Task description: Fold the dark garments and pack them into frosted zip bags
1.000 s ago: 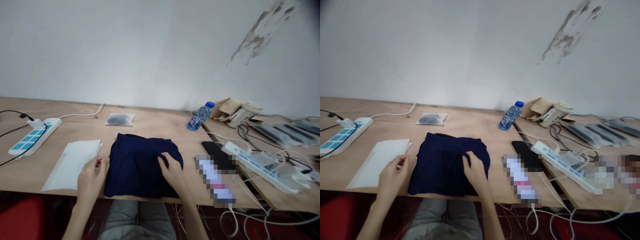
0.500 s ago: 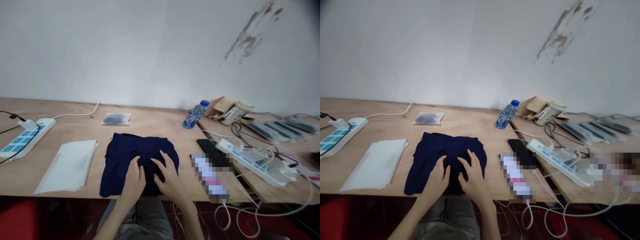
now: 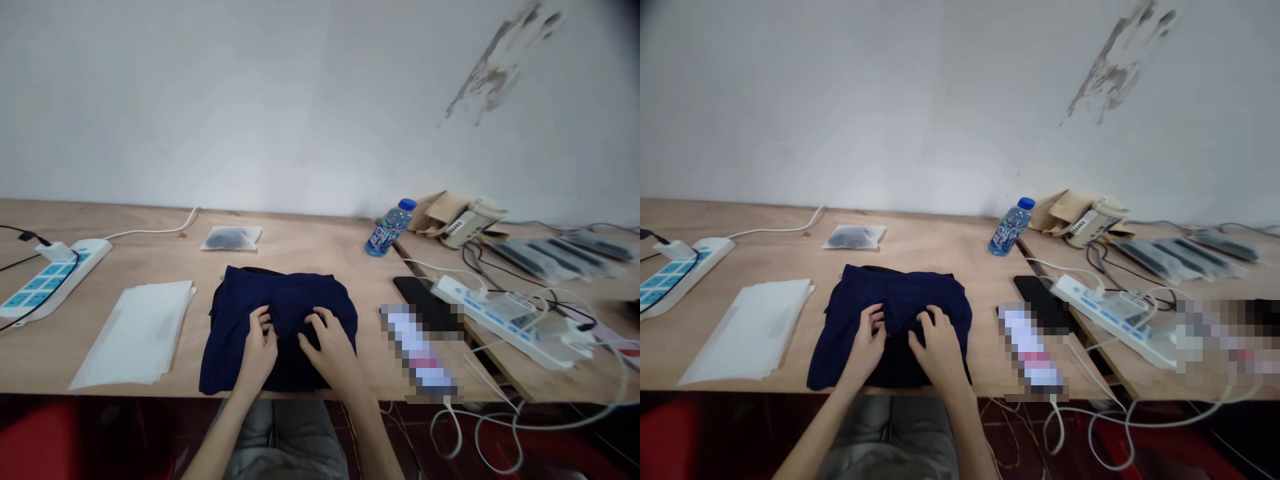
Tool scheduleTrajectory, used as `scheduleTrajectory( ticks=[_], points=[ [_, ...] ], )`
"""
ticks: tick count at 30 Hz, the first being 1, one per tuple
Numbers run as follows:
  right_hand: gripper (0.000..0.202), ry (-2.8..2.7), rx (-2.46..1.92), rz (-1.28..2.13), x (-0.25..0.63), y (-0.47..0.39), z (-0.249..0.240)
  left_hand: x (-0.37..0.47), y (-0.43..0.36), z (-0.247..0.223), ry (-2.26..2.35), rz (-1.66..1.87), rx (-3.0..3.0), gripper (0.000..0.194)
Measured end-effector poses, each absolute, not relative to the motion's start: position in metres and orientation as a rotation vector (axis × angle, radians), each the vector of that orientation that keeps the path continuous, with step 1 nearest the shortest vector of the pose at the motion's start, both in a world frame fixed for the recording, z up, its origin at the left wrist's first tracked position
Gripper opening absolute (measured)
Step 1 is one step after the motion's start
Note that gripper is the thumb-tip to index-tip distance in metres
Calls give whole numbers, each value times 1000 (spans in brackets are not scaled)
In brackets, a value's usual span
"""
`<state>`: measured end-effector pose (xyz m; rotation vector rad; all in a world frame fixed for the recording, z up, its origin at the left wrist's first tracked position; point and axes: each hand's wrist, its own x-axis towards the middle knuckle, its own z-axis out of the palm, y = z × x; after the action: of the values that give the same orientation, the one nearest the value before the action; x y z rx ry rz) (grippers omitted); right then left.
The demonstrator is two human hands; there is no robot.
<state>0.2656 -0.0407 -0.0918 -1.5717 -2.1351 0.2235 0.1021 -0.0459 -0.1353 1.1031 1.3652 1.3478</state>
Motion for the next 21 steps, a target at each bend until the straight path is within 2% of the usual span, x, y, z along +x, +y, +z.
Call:
scheduleTrajectory(
  ticks=[1, 6, 9, 11, 13, 17, 21],
  points=[
    [15, -2133, -1578, 185, 263, -39, -91, 103, -46, -135, 1364, 1355, 1113, 42],
    [20, -2151, -1532, 223, 261, -36, -82, 104, -44, -132, 1404, 1378, 1142, 44],
    [55, -2174, -1527, 291, 262, -39, -81, 105, -42, -132, 1426, 1351, 1153, 46],
    [68, -2224, -1552, 278, 261, -41, -84, 106, -41, -132, 1468, 1331, 1163, 49],
    [64, -2267, -1578, 232, 258, -41, -88, 108, -40, -132, 1495, 1323, 1170, 53],
    [34, -2196, -1634, 221, 255, -39, -87, 110, -40, -130, 1494, 1331, 1168, 54],
    [30, -1953, -1603, 340, 258, -38, -62, 109, -42, -130, 1478, 1345, 1151, 53]
  ],
)
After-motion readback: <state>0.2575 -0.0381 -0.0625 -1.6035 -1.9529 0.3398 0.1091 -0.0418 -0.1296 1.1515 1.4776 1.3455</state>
